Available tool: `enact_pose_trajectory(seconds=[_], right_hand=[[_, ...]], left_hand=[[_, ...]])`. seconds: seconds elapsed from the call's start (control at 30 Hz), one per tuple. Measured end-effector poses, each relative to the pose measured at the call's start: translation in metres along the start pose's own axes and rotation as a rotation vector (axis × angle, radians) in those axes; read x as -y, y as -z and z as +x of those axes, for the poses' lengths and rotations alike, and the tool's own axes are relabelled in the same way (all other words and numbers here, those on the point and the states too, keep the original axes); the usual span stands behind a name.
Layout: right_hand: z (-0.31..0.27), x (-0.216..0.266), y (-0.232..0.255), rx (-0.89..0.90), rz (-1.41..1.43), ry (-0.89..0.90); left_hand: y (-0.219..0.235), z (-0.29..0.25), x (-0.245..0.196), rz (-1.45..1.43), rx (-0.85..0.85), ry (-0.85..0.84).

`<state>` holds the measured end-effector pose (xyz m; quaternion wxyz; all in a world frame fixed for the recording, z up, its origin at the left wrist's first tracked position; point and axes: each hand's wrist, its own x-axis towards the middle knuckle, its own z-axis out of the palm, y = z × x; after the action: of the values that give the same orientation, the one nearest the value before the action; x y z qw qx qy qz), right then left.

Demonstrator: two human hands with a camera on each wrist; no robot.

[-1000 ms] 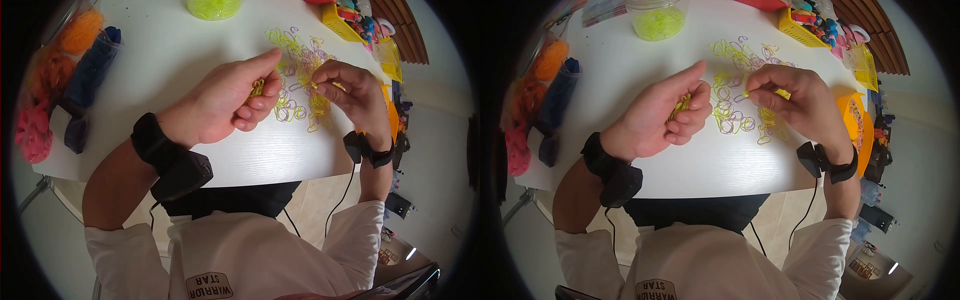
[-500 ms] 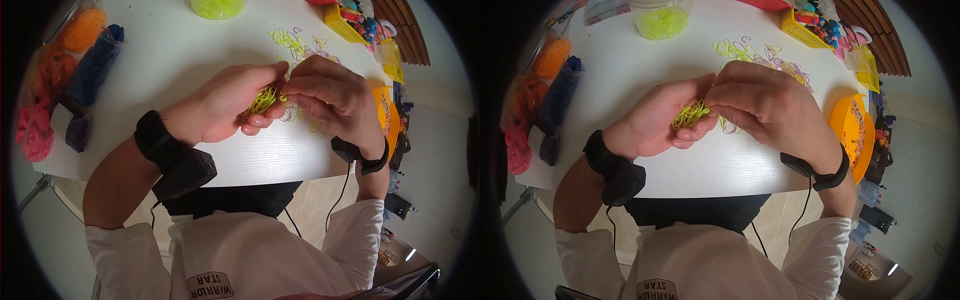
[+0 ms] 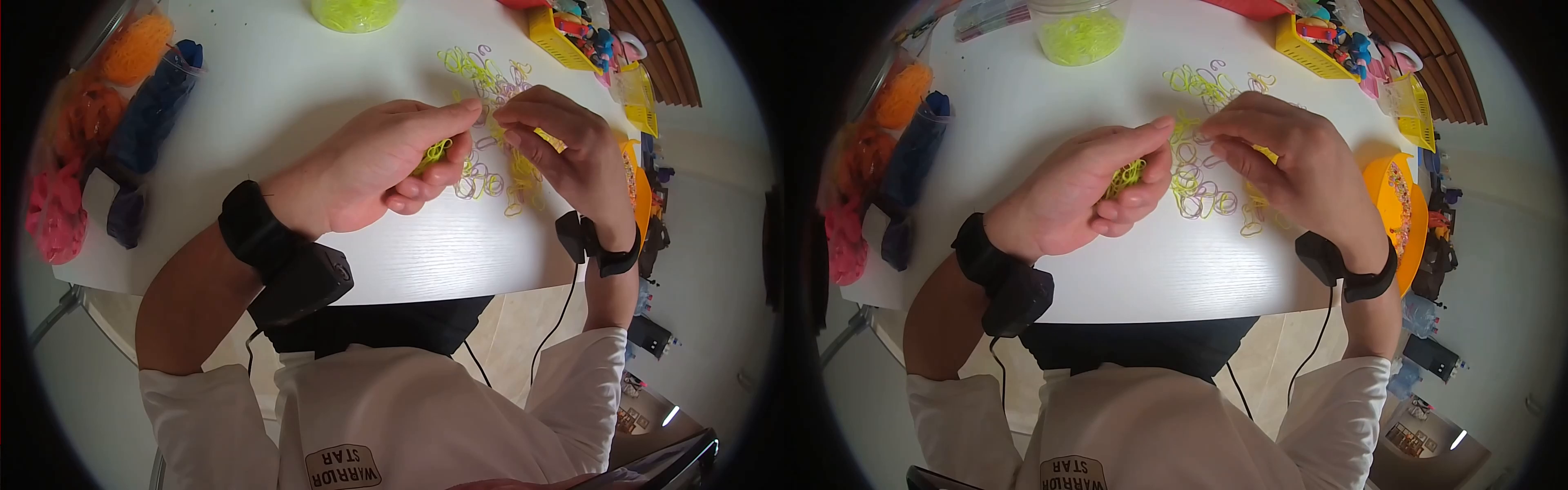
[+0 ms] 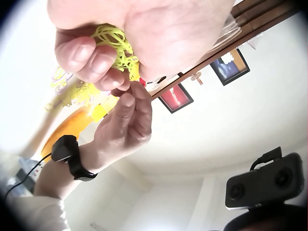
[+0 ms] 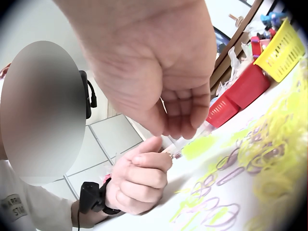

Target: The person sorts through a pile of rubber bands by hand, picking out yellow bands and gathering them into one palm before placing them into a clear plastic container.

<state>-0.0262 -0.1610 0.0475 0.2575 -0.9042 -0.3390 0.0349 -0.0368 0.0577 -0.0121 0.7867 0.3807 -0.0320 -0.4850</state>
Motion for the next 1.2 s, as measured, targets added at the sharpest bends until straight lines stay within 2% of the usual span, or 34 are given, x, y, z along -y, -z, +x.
enact_pose_trajectory(seconds=[0.17, 0.3, 0.53, 0.63, 0.73, 0.87, 1.2], right_hand=[[-0.011, -0.011, -0.004, 0.146, -0.089, 0.061], [-0.014, -0.011, -0.011, 0.181, -0.074, 0.096], [-0.010, 0.000, -0.025, 0.228, -0.110, 0.141], [-0.008, 0.000, -0.029, 0.210, -0.117, 0.129], [-0.007, -0.001, -0.029, 0.218, -0.129, 0.133], [-0.007, -0.005, -0.023, 0.237, -0.095, 0.136], [0.003, 0.008, 0.002, 0.072, 0.049, 0.092]], left_hand=[[-0.001, -0.004, -0.007, -0.076, -0.135, -0.123], [-0.002, -0.002, -0.009, -0.087, -0.220, -0.164], [0.001, 0.001, -0.005, 0.006, -0.191, -0.177], [0.005, 0.002, -0.002, -0.014, -0.151, -0.183], [0.002, 0.001, -0.003, -0.086, -0.201, -0.173], [0.002, 0.000, -0.005, -0.147, -0.171, -0.117], [0.002, 0.003, 0.003, -0.124, -0.054, -0.012]])
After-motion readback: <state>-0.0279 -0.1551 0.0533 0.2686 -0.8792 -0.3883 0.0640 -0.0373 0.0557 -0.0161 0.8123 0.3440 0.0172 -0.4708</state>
